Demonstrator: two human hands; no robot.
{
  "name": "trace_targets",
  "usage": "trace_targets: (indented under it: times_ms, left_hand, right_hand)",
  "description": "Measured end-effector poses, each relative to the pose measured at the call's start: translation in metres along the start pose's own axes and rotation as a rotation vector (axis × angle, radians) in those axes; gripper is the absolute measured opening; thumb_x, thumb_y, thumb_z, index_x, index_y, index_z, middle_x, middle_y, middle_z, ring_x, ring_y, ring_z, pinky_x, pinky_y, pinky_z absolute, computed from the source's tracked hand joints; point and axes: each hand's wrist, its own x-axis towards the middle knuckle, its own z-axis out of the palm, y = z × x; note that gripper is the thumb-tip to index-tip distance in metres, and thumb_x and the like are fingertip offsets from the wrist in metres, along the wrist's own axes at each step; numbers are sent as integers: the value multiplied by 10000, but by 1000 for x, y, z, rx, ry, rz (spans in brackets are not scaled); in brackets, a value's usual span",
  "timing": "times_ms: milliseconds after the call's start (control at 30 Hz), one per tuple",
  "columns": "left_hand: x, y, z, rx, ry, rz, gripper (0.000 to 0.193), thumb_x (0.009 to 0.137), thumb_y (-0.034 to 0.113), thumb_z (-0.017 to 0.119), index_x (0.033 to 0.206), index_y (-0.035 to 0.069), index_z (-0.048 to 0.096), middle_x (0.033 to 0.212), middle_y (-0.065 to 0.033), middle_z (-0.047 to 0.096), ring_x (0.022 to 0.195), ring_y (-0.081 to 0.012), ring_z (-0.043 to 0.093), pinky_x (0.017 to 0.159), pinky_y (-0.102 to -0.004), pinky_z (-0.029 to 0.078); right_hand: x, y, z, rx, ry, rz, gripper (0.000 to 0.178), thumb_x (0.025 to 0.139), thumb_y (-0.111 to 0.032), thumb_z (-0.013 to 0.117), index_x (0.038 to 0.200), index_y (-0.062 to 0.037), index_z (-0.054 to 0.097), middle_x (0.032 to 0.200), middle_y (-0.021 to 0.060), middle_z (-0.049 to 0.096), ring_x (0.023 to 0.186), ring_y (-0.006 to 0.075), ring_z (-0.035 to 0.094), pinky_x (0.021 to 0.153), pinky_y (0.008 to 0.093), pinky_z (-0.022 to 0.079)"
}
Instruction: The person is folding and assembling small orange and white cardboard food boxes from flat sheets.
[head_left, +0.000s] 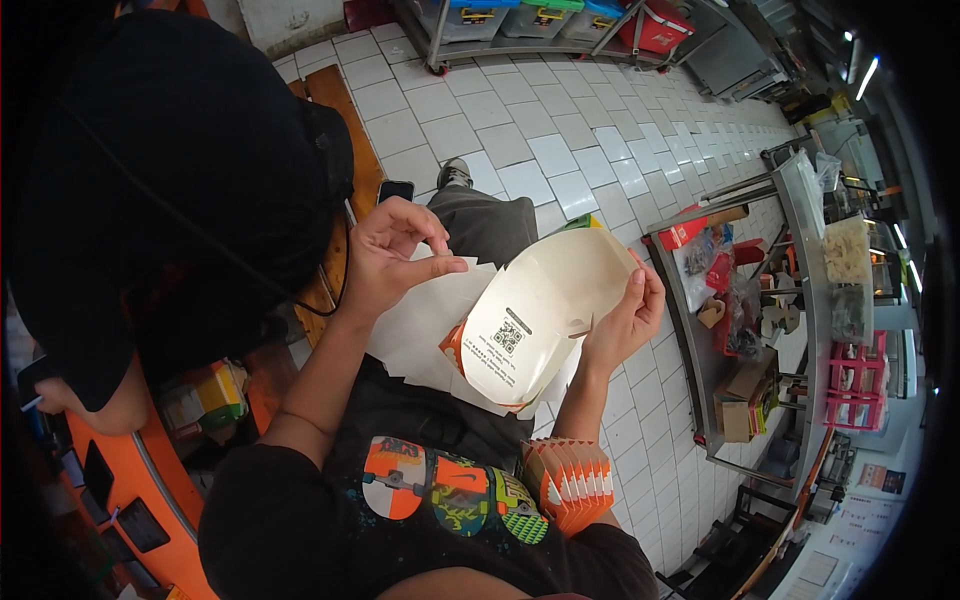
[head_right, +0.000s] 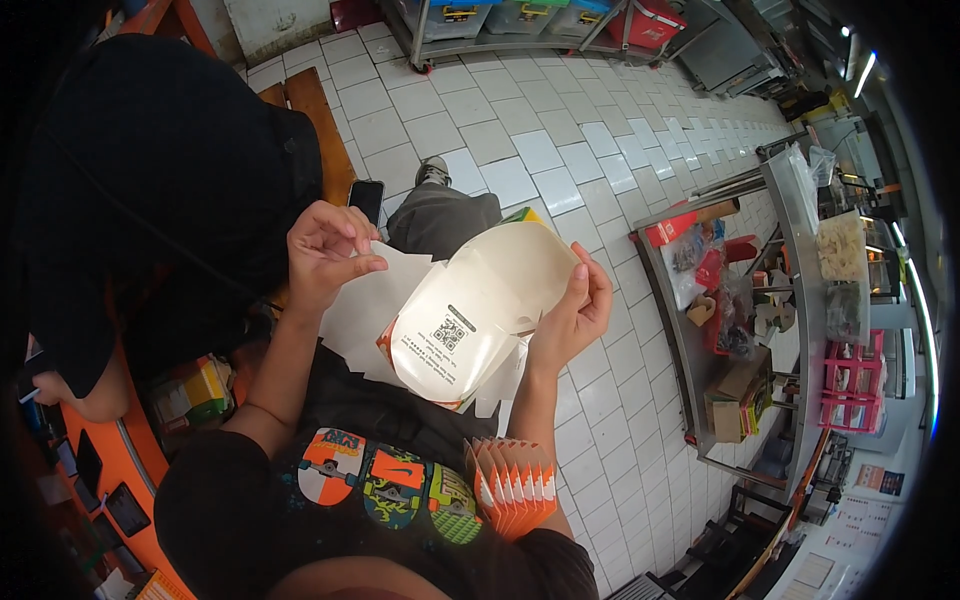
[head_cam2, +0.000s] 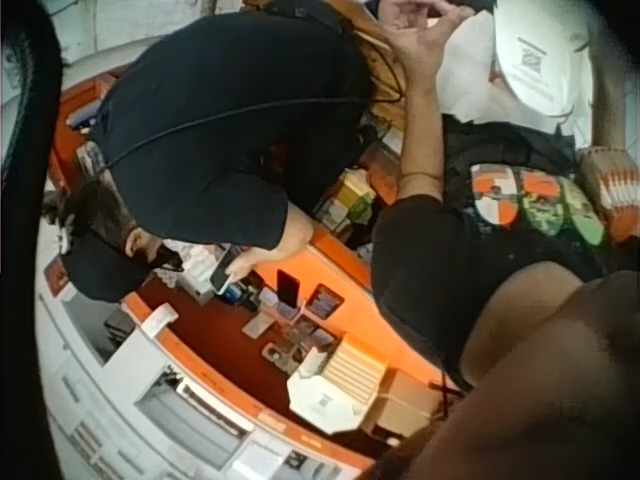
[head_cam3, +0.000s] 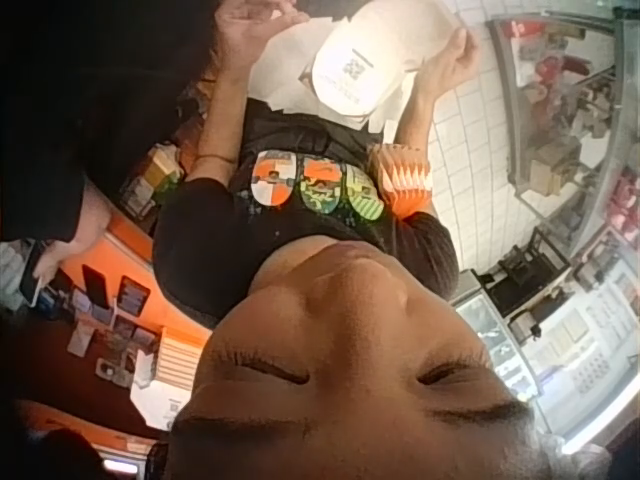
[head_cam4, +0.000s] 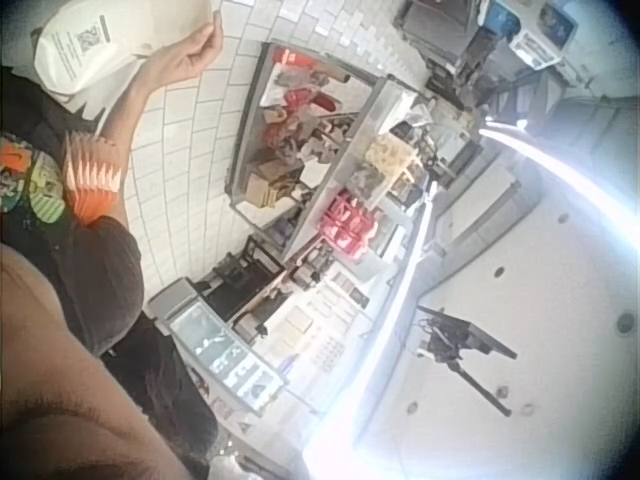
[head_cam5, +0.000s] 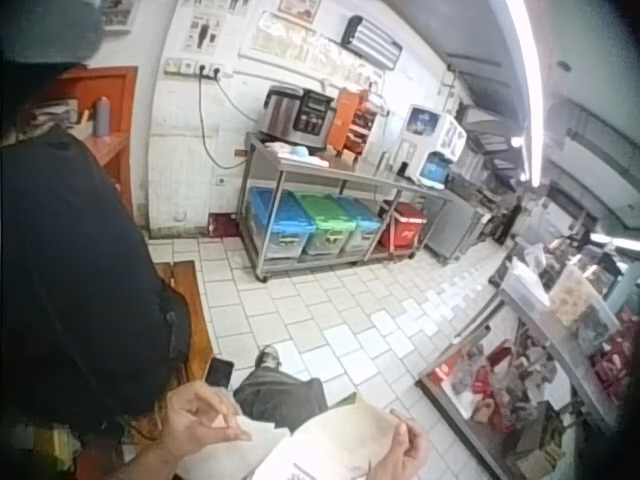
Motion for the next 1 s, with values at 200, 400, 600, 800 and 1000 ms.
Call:
trace_targets:
  times_ms: [200, 400, 600, 800, 1000]
  left_hand:
    - [-4, -2, -6, 79, 18, 52, 124, 712, -101, 687, 785, -18, 631, 823, -114, 641, 767, -139, 609, 719, -251, 495]
    - [1, 5, -3, 259, 74, -77, 191, 739, -111, 648, 915, -38, 654, 864, -135, 656, 796, -161, 624, 736, -252, 503]
    - [6, -4, -13, 162, -32, 89, 180, 731, -100, 658, 898, -33, 655, 841, -106, 637, 787, -148, 602, 746, -258, 488]
    - [11, -1, -19, 396, 51, 22, 183, 790, -73, 610, 969, -44, 639, 986, -114, 612, 816, -148, 610, 779, -240, 478]
    - [21, 0, -12, 358, 216, 19, 217, 809, -71, 597, 1024, -49, 625, 1044, -129, 614, 924, -160, 616, 826, -223, 475]
  right_hand:
    - [1, 0, 0, 14, 0, -12, 216, 919, -184, 510, 975, 18, 559, 1030, 142, 618, 848, 136, 596, 739, 248, 491]
    - [3, -1, -3, 25, 4, -28, 213, 920, -181, 505, 975, 18, 559, 1033, 140, 616, 848, 136, 595, 739, 249, 491]
    - [4, -2, -3, 13, 9, -27, 211, 920, -180, 504, 976, 15, 562, 1037, 135, 614, 853, 134, 594, 743, 251, 490]
    - [4, -3, -4, 19, 8, -31, 210, 921, -181, 504, 977, 13, 563, 1034, 131, 615, 857, 133, 594, 748, 251, 489]
    - [5, -2, -4, 23, 3, -30, 209, 921, -179, 504, 978, 14, 562, 1033, 134, 615, 864, 136, 595, 750, 251, 488]
